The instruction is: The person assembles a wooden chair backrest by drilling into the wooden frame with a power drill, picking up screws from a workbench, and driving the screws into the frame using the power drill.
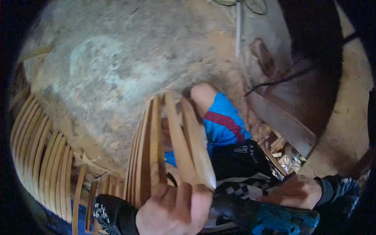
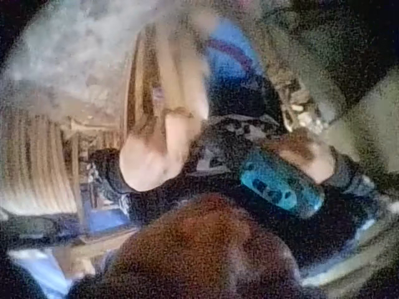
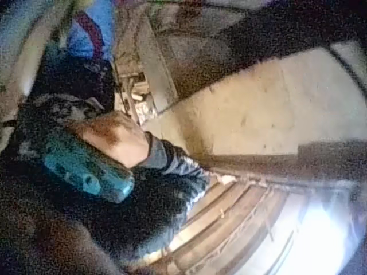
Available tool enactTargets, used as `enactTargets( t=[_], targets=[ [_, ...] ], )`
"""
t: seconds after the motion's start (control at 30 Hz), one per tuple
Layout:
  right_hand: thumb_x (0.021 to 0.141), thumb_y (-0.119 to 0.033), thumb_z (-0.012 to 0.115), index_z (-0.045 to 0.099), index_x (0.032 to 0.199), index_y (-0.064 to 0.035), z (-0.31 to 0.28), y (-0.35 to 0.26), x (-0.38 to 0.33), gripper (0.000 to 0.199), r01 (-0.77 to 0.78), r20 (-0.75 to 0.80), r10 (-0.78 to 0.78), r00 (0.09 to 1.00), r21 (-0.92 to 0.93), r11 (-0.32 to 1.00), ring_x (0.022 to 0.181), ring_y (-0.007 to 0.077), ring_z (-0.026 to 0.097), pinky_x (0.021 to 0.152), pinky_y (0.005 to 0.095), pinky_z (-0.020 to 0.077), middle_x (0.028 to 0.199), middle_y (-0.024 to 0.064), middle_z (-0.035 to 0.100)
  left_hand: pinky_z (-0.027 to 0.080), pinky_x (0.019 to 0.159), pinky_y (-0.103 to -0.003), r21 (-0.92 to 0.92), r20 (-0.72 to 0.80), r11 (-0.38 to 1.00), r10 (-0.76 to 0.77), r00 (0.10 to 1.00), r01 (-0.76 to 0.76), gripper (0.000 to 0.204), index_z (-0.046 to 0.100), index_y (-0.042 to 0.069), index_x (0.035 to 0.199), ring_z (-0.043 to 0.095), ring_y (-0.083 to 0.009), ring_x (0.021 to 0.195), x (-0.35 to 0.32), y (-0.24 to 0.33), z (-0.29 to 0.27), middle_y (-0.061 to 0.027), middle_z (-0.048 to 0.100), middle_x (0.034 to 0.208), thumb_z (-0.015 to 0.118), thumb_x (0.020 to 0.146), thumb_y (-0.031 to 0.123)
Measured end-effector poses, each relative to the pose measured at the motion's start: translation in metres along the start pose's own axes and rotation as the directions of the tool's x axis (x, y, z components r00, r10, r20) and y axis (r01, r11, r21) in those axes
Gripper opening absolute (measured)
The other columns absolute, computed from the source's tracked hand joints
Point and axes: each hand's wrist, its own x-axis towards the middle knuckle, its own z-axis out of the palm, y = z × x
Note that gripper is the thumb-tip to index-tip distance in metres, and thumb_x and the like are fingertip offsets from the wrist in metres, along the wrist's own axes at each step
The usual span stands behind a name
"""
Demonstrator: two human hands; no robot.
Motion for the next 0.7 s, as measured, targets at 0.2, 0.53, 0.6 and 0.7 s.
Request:
enactTargets(
  t=[0.2, 0.53, 0.6, 0.7],
  targets=[
    [0.084, -0.009, 0.044, 0.043, 0.121, 0.0119, 0.006, 0.033, 0.013, 0.043, 0.026, -0.055, -0.022, 0.998, 0.07, 0.997, 0.065, 0.0245, 0.061, 0.058, 0.0317, 0.0509, 0.075, 0.0152, 0.059, 0.05, 0.055, -0.036, -0.158, 0.126, 0.98, -0.101, 0.987, 0.12, 0.015, 0.047, -0.005, 0.084, 0.059, -0.0286, 0.06, -0.006, -0.009, 0.0, -0.0164, 0.055, 0.068, 0.054, 0.073, 0.002],
    [0.082, -0.006, 0.046, 0.051, 0.111, 0.0139, 0.043, 0.034, -0.004, 0.035, -0.006, -0.146, 0.011, 0.989, 0.035, 0.999, 0.068, 0.025, 0.064, 0.06, 0.0326, 0.0522, 0.083, 0.0207, 0.062, 0.046, 0.049, -0.038, -0.094, 0.117, 0.99, -0.089, 0.989, 0.101, 0.023, 0.046, -0.006, 0.087, 0.056, -0.0297, 0.053, -0.005, -0.005, 0.001, -0.0147, 0.053, 0.071, 0.055, 0.066, -0.006],
    [0.081, -0.005, 0.047, 0.052, 0.11, 0.0143, 0.052, 0.046, -0.004, 0.035, 0.066, -0.225, -0.058, 0.973, 0.031, 0.997, 0.068, 0.0259, 0.064, 0.06, 0.0331, 0.0524, 0.084, 0.0215, 0.062, 0.047, 0.05, -0.037, -0.053, 0.125, 0.996, -0.058, 0.991, 0.065, 0.024, 0.046, -0.007, 0.088, 0.056, -0.029, 0.053, -0.007, -0.005, 0.001, -0.0148, 0.054, 0.071, 0.055, 0.066, -0.007],
    [0.079, -0.003, 0.05, 0.053, 0.107, 0.0156, 0.06, 0.059, -0.005, 0.033, 0.087, -0.236, -0.063, 0.97, 0.093, 0.992, 0.073, 0.0286, 0.064, 0.064, 0.0355, 0.0531, 0.089, 0.0238, 0.062, 0.047, 0.051, -0.037, 0.025, 0.089, 0.988, -0.157, 0.984, 0.155, 0.022, 0.047, -0.007, 0.087, 0.056, -0.0277, 0.051, -0.009, 0.003, 0.001, -0.0129, 0.054, 0.069, 0.055, 0.066, -0.007]
  ],
)
